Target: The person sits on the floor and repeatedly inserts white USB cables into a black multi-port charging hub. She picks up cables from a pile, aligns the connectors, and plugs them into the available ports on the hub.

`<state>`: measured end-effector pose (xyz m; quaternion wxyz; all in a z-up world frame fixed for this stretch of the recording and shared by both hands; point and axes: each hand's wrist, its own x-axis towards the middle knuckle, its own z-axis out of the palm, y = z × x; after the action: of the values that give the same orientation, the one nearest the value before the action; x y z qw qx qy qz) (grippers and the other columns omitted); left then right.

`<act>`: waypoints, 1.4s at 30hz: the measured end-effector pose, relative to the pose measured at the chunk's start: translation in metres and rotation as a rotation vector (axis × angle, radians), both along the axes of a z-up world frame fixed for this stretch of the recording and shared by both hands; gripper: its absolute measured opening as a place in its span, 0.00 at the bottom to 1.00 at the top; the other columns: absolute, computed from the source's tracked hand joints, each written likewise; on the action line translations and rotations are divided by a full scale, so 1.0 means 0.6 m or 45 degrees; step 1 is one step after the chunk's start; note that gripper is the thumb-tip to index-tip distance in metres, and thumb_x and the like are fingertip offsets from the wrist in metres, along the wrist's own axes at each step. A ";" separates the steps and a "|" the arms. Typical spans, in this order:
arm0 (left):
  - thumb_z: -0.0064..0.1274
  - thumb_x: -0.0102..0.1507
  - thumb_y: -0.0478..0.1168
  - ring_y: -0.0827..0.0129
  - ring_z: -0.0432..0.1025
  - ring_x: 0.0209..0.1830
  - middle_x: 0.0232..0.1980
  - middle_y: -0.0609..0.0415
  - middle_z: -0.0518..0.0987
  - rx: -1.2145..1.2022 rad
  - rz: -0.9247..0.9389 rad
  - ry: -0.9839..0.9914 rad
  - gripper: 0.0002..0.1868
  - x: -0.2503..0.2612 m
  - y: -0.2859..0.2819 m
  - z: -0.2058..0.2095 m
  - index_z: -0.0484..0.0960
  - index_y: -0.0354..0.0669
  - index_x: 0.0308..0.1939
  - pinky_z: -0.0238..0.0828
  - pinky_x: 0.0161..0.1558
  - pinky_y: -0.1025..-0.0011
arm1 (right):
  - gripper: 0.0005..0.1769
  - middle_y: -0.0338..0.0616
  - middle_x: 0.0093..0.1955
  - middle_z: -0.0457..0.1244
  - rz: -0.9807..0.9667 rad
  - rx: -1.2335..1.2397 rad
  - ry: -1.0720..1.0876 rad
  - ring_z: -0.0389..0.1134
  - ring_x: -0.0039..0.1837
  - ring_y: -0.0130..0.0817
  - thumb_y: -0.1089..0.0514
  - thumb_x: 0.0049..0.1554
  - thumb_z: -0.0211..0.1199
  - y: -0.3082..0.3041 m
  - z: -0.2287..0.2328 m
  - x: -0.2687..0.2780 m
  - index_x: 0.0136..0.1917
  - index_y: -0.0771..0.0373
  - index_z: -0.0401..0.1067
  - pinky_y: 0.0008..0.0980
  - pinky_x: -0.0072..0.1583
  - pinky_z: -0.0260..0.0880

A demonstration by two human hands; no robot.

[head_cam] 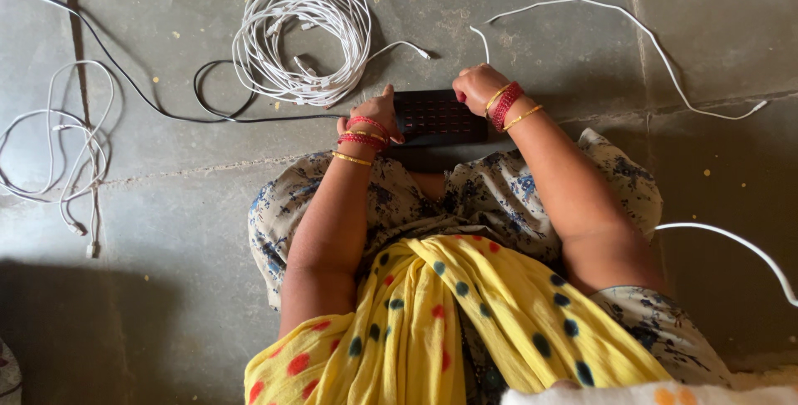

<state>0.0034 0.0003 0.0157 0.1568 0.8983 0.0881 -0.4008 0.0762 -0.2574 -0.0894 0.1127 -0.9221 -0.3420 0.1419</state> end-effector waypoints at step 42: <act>0.50 0.60 0.39 0.60 0.80 0.54 0.54 0.49 0.86 -0.706 0.553 -0.966 0.19 0.125 0.200 -0.286 0.86 0.44 0.53 0.74 0.58 0.64 | 0.21 0.62 0.65 0.65 -0.902 0.540 -0.360 0.65 0.67 0.60 0.48 0.60 0.73 -0.255 -0.023 0.090 0.57 0.67 0.77 0.51 0.68 0.64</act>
<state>0.0786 0.1202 -0.1556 0.4894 0.8662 0.1001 -0.0134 0.1305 -0.4102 -0.1033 0.2933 -0.9493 -0.0384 -0.1064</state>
